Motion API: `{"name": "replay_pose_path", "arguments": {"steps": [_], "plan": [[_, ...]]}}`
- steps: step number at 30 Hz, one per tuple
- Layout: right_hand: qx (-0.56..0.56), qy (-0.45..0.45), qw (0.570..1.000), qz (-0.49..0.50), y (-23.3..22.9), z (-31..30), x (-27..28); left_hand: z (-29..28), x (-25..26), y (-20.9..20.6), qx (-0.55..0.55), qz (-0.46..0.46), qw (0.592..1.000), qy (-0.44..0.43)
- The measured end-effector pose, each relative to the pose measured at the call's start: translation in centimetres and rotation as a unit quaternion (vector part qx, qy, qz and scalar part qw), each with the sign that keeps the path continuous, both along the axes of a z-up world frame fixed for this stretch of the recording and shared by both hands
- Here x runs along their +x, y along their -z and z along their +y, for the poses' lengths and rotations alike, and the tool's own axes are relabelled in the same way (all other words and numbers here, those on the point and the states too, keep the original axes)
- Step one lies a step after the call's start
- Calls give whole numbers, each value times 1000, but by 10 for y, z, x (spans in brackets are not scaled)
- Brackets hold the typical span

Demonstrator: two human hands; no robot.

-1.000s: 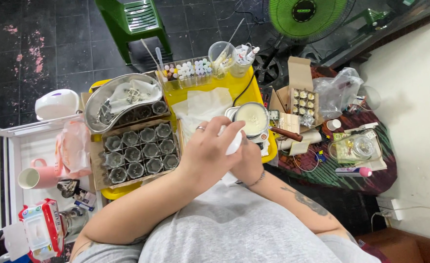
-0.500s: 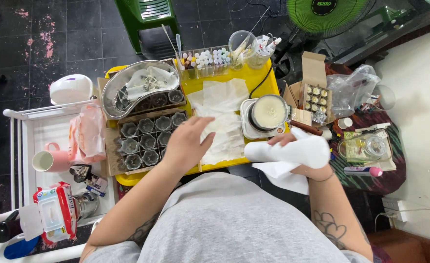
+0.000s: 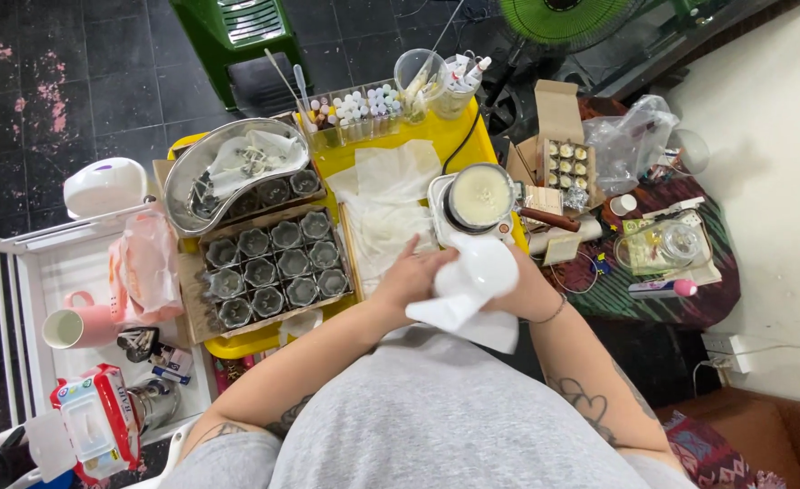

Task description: Cleaning and preparing glass jars with a tissue for candle making.

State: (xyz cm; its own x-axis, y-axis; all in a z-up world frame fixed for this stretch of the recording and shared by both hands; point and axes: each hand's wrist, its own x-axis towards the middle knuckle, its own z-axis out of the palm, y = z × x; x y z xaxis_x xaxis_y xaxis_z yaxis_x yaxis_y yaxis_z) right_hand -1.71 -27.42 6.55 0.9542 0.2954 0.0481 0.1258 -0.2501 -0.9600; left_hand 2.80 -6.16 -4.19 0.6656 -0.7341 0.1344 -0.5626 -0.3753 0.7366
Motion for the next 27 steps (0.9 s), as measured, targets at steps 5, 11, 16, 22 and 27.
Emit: {"name": "replay_pose_path", "arguments": {"steps": [5,11,16,22,27], "plan": [[20,182,975,126,-7,1,-9,41,-3,-80,-14,108,984,-139],[-97,136,973,159,29,14,-5,88,-6,-94,-173,158,924,-303],[-156,55,983,75,70,57,24,108,-18,-93,-195,158,907,-339],[-425,98,809,-395,99,76,20,119,-30,-88,-290,178,886,-315],[-483,43,825,-289,154,46,-4,123,-34,-95,-277,131,898,-315]]}}
